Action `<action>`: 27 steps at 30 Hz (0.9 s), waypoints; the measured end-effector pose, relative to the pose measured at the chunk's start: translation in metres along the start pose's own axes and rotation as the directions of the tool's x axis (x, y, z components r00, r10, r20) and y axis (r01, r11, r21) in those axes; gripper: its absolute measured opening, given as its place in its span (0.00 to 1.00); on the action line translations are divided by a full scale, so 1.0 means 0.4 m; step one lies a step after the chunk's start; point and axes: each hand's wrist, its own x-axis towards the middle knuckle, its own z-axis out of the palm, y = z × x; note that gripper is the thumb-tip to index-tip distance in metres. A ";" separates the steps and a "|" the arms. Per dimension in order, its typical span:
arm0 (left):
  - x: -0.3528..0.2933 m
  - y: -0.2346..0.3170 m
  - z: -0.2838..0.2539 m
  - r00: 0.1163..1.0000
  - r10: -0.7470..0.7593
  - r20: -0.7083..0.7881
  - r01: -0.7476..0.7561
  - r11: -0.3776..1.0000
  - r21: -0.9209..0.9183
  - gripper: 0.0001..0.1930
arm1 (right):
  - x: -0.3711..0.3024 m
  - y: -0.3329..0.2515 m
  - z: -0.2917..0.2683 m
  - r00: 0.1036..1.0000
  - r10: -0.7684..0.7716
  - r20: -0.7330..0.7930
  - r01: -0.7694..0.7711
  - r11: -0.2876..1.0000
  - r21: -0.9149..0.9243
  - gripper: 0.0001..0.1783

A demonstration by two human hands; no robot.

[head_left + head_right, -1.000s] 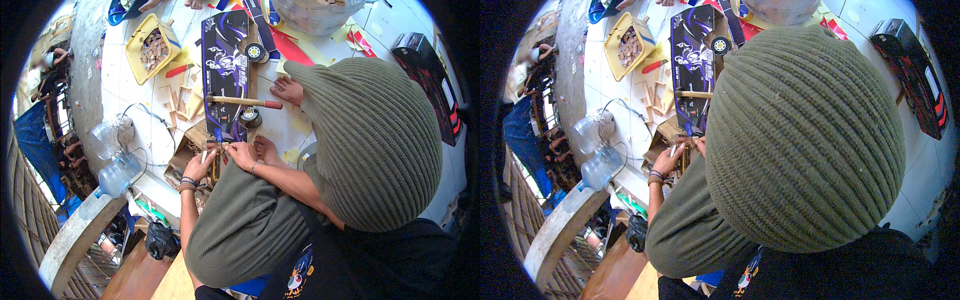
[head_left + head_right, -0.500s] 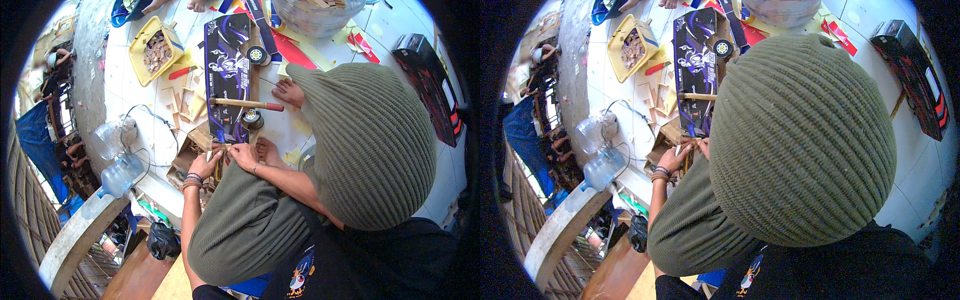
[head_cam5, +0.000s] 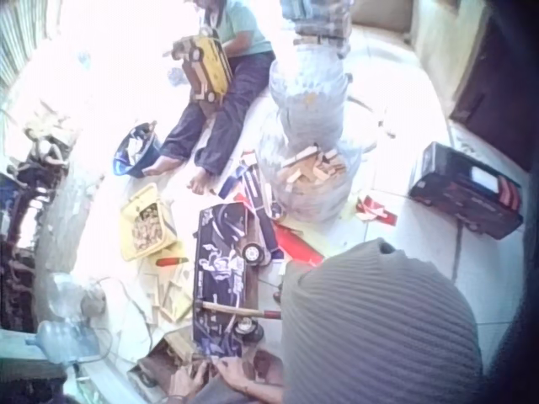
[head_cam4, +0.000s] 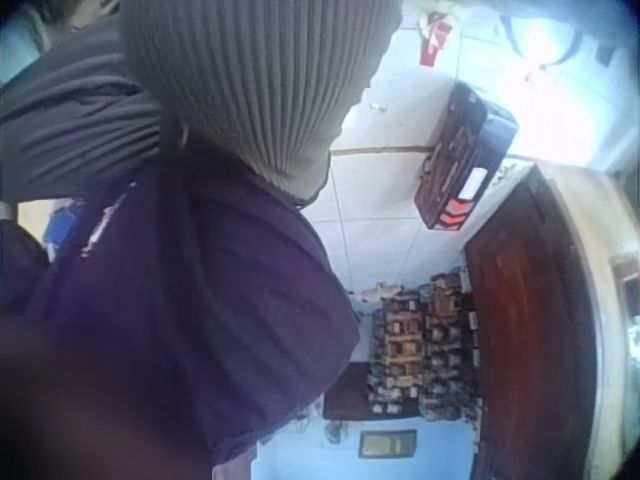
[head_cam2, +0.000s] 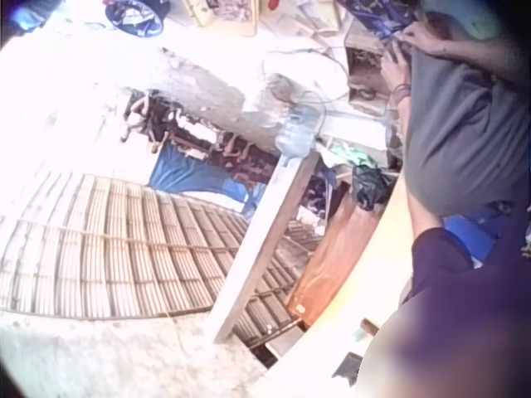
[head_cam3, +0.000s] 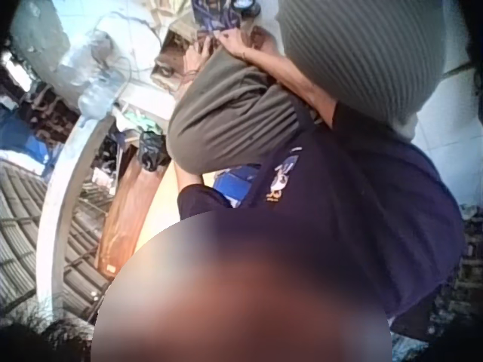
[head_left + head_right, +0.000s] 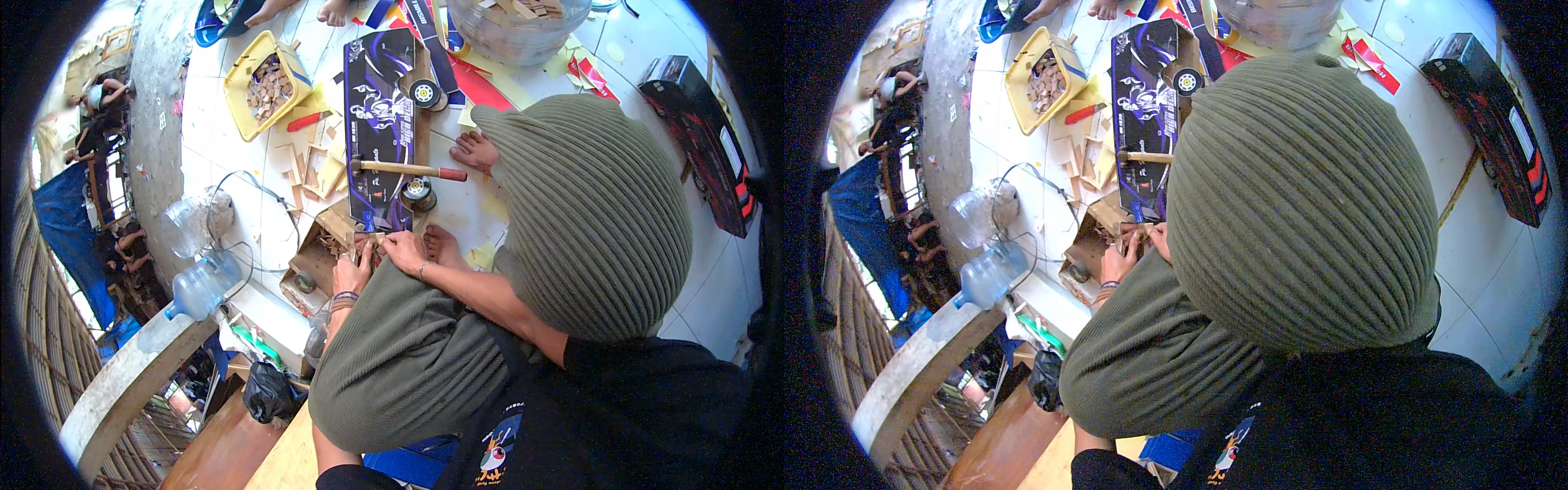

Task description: The person assembles small wooden boxes by hammering nails into the frame, applying glue, and attaching red paper labels. They handle wooden pieces, a hammer, glue, and labels while sitting on the floor.

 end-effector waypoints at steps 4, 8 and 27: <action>-0.008 -0.007 0.025 0.997 -0.024 -0.074 0.020 0.998 -0.051 0.41 | 0.006 0.021 0.016 0.993 -0.089 -0.083 0.087 0.996 -0.031 0.20; -0.018 0.009 0.030 0.986 -0.148 -0.083 0.150 0.989 0.018 0.44 | 0.035 0.023 0.006 0.996 -0.068 0.052 0.071 0.996 -0.063 0.24; -0.271 -0.236 0.222 0.961 -0.130 0.245 0.276 0.538 -0.797 0.37 | 0.213 -0.652 -0.185 0.487 -0.053 0.872 0.838 -0.253 -0.483 0.20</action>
